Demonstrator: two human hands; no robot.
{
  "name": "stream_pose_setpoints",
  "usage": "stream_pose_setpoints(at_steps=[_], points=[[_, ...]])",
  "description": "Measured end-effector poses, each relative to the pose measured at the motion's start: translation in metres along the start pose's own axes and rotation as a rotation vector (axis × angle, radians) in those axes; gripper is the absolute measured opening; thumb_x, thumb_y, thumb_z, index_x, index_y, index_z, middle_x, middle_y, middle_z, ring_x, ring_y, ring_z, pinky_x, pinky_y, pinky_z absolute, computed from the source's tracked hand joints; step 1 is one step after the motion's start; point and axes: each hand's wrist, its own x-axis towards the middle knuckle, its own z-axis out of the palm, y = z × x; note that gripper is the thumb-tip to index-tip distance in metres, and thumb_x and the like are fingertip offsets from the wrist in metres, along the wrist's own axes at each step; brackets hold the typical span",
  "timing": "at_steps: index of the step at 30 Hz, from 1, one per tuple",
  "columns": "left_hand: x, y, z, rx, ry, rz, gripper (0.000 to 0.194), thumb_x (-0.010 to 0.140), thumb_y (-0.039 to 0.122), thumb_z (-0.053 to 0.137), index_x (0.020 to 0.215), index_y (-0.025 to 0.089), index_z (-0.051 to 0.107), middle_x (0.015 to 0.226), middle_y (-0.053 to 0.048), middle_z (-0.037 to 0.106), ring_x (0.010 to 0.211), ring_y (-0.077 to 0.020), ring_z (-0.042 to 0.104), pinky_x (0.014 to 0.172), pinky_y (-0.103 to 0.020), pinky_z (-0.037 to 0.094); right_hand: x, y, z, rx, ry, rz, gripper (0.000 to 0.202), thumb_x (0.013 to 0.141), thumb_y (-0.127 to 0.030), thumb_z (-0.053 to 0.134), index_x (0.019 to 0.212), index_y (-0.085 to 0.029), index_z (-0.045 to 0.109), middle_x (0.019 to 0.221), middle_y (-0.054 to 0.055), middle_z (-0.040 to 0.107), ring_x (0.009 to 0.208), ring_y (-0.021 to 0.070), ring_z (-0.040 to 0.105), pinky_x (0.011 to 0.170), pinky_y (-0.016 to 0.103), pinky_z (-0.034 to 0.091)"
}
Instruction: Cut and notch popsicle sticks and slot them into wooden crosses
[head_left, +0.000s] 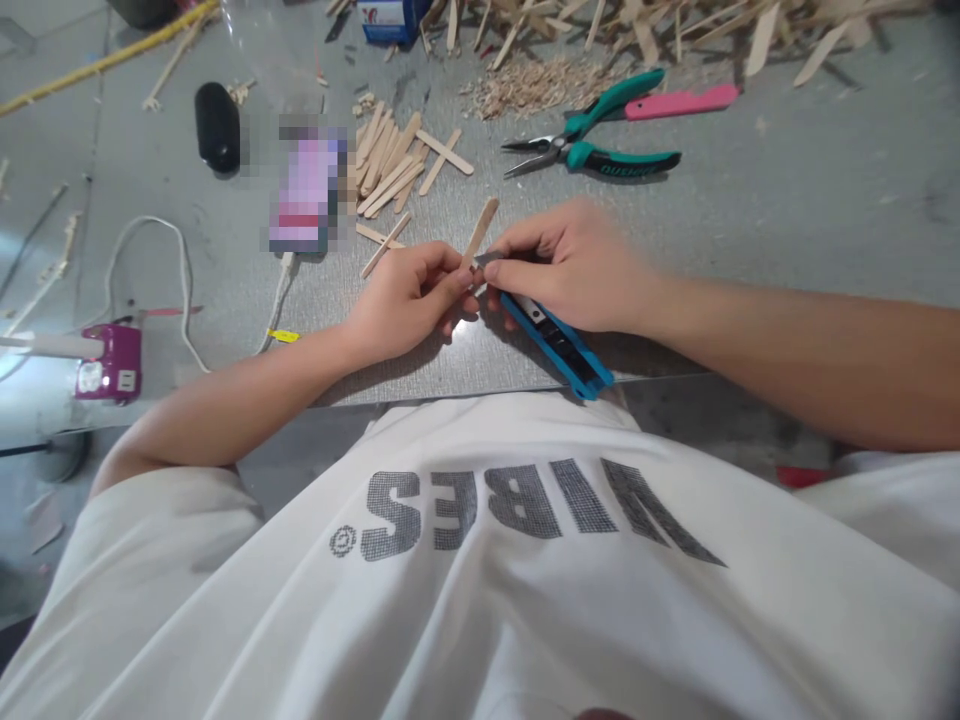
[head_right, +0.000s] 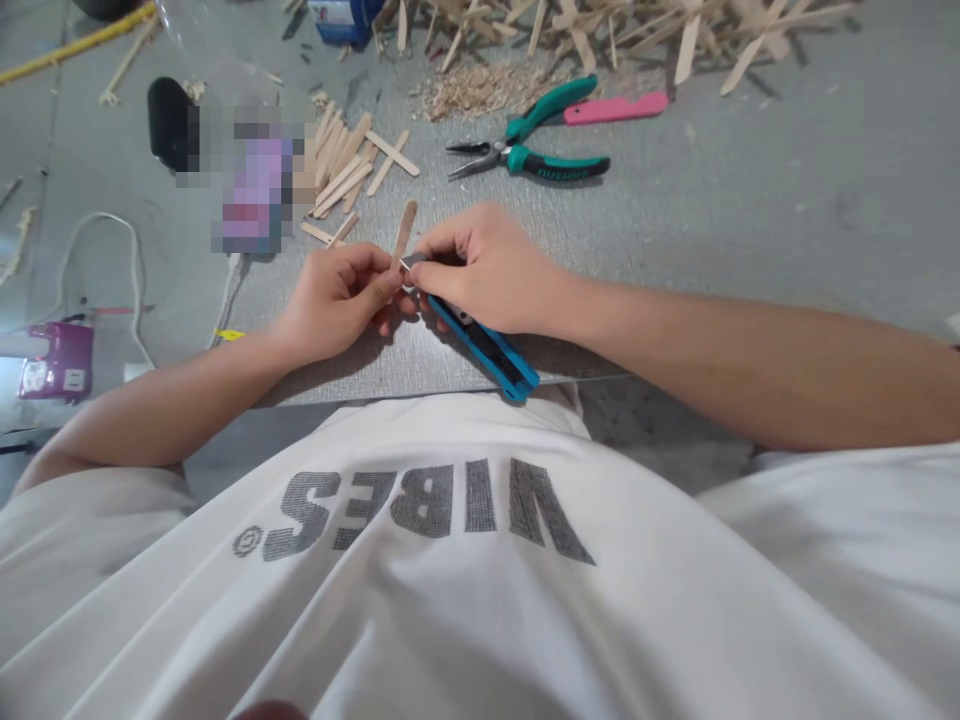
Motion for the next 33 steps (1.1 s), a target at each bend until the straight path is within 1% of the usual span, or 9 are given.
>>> stream_pose_setpoints(at_steps=[2, 5, 10, 15, 22, 27, 30, 33], points=[[-0.002, 0.003, 0.001, 0.005, 0.025, -0.058, 0.025, 0.111, 0.025, 0.073, 0.089, 0.017, 0.064, 0.079, -0.002, 0.082, 0.051, -0.0065, 0.068, 0.047, -0.016, 0.046, 0.0, -0.001, 0.001, 0.012, -0.014, 0.012, 0.032, 0.097, -0.033, 0.086, 0.072, -0.02, 0.072, 0.064, 0.001, 0.07, 0.054, 0.0129, 0.062, 0.051, 0.026, 0.046], [-0.003, 0.008, 0.003, 0.008, 0.05, -0.124, 0.025, 0.11, 0.024, 0.075, 0.088, 0.017, 0.063, 0.077, -0.003, 0.082, 0.055, -0.0095, 0.074, 0.045, -0.015, 0.046, 0.001, 0.0, 0.002, 0.04, -0.024, 0.033, 0.034, 0.097, -0.034, 0.087, 0.071, -0.021, 0.071, 0.064, 0.001, 0.071, 0.054, 0.0134, 0.063, 0.05, 0.026, 0.048], [-0.002, 0.009, 0.004, -0.012, 0.052, -0.153, 0.025, 0.11, 0.024, 0.075, 0.088, 0.017, 0.064, 0.076, -0.002, 0.082, 0.059, -0.0104, 0.077, 0.049, -0.015, 0.054, 0.002, 0.001, 0.003, 0.085, -0.012, 0.074, 0.033, 0.096, -0.031, 0.089, 0.07, -0.021, 0.071, 0.065, 0.002, 0.071, 0.053, 0.0137, 0.064, 0.05, 0.026, 0.05], [-0.002, 0.004, 0.003, -0.032, 0.046, -0.131, 0.025, 0.109, 0.026, 0.078, 0.089, 0.016, 0.067, 0.075, -0.002, 0.082, 0.06, -0.0105, 0.078, 0.052, -0.015, 0.057, 0.002, 0.001, 0.004, 0.079, -0.021, 0.074, 0.032, 0.098, -0.027, 0.086, 0.07, -0.021, 0.071, 0.065, 0.001, 0.071, 0.054, 0.0138, 0.065, 0.051, 0.026, 0.052], [-0.003, 0.001, 0.006, -0.051, 0.058, -0.085, 0.029, 0.108, 0.03, 0.081, 0.087, 0.016, 0.066, 0.074, -0.001, 0.08, 0.059, -0.0099, 0.077, 0.051, -0.015, 0.058, 0.001, -0.003, 0.006, 0.074, 0.013, 0.116, 0.034, 0.098, -0.026, 0.086, 0.068, -0.02, 0.072, 0.064, 0.002, 0.072, 0.052, 0.0128, 0.065, 0.046, 0.024, 0.049], [-0.006, 0.002, 0.009, 0.004, 0.094, -0.061, 0.031, 0.106, 0.034, 0.083, 0.087, 0.017, 0.067, 0.074, -0.001, 0.08, 0.06, -0.0101, 0.077, 0.053, -0.016, 0.059, -0.001, -0.01, 0.01, 0.061, 0.042, 0.217, 0.034, 0.1, -0.013, 0.071, 0.067, -0.018, 0.07, 0.065, 0.004, 0.072, 0.051, 0.0142, 0.067, 0.046, 0.024, 0.052], [-0.008, 0.001, 0.011, 0.018, 0.117, -0.044, 0.031, 0.105, 0.036, 0.084, 0.087, 0.017, 0.067, 0.075, -0.002, 0.08, 0.06, -0.0109, 0.078, 0.053, -0.016, 0.06, -0.002, -0.011, 0.012, 0.095, 0.057, 0.246, 0.033, 0.099, -0.016, 0.075, 0.067, -0.018, 0.069, 0.065, 0.004, 0.071, 0.052, 0.0149, 0.067, 0.046, 0.024, 0.053], [-0.009, 0.001, 0.012, -0.014, 0.121, -0.051, 0.033, 0.105, 0.039, 0.084, 0.089, 0.017, 0.067, 0.076, -0.002, 0.082, 0.059, -0.0109, 0.078, 0.054, -0.017, 0.062, -0.002, -0.01, 0.013, 0.12, 0.058, 0.217, 0.035, 0.099, -0.019, 0.079, 0.066, -0.019, 0.068, 0.064, 0.004, 0.071, 0.052, 0.0144, 0.067, 0.045, 0.024, 0.052]])
